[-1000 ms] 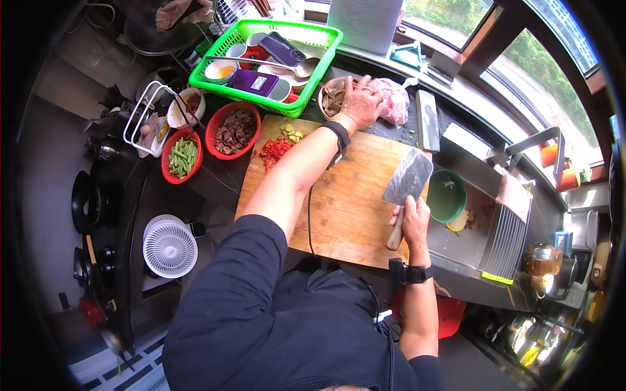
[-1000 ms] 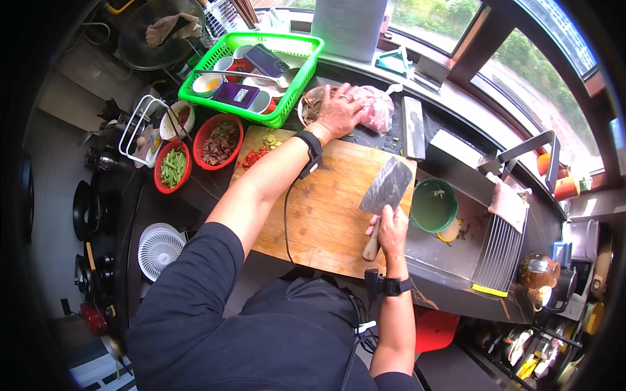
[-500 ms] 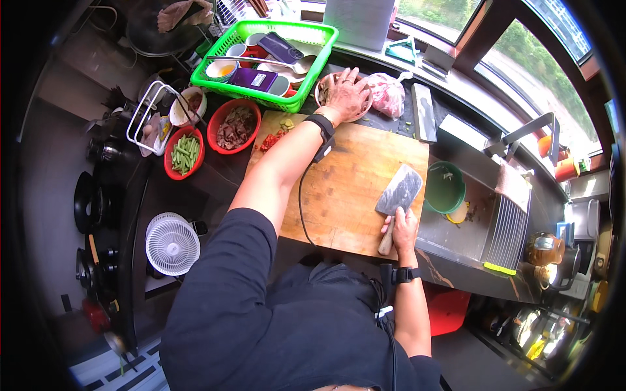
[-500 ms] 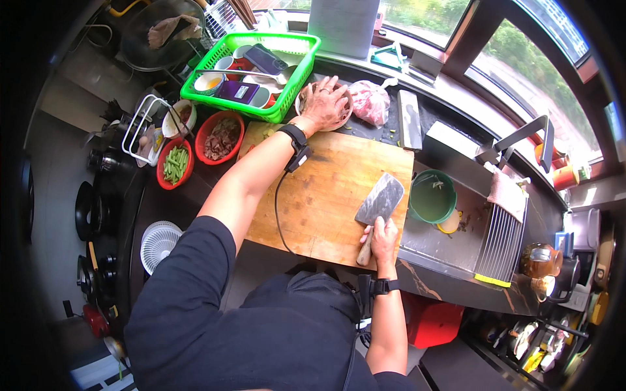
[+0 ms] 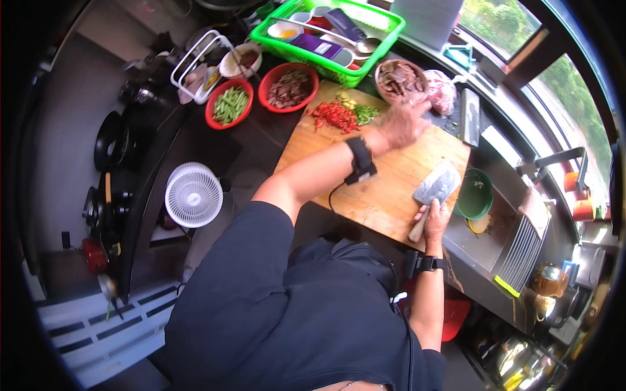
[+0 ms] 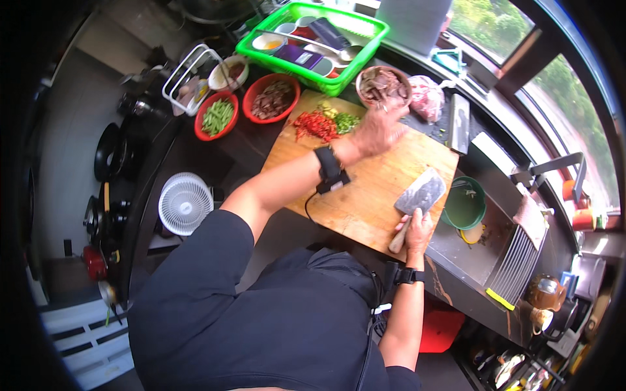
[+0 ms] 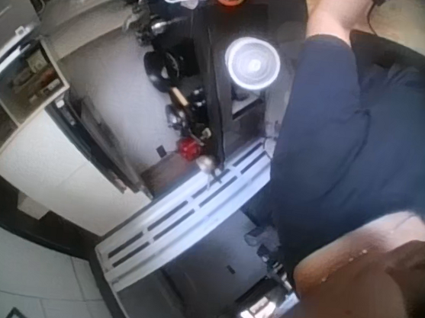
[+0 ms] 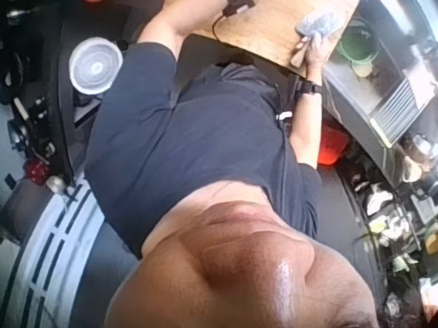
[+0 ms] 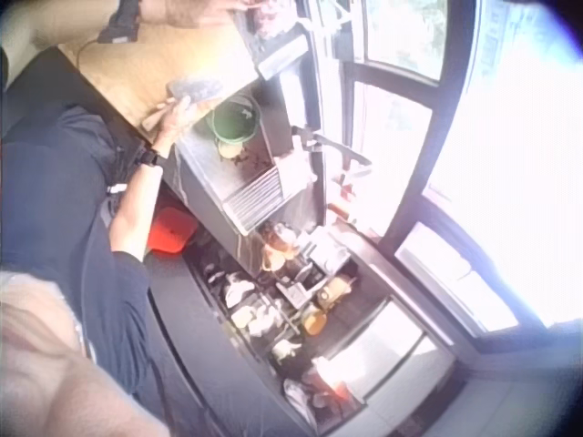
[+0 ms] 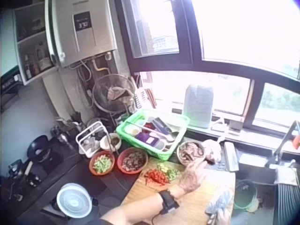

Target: The person slices meat with a cleaver on a wooden board and then scrubs the inside of a pot with steel wool. Next, the person scoops rice into the pot and rinses the rice under a faucet by hand.

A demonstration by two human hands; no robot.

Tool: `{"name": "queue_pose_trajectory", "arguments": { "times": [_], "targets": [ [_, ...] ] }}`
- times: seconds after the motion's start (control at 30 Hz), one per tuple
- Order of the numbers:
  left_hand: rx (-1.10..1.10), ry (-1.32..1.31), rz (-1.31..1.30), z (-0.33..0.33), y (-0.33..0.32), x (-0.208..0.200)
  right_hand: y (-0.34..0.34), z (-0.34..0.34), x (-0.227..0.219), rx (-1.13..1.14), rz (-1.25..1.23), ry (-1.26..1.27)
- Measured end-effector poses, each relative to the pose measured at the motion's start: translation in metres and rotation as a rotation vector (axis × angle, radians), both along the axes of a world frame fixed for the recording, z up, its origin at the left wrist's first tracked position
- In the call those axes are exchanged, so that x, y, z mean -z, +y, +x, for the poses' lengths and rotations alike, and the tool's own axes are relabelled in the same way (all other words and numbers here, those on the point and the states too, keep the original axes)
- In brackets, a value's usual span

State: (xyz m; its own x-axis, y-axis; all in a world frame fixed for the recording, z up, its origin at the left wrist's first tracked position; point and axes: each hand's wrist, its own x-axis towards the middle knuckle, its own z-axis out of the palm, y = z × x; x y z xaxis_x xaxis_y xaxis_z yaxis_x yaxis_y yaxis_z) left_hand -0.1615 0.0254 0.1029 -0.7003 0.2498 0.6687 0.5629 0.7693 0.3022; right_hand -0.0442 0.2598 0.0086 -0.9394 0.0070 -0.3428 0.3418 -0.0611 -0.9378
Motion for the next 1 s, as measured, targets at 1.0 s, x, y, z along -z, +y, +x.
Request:
{"name": "queue_pose_trajectory", "arguments": {
  "times": [1.0],
  "targets": [
    [-1.031,-0.818,0.864,0.245,-0.204,0.132,0.035,-0.005,0.010,0.175,0.391,0.141]
  ]
}}
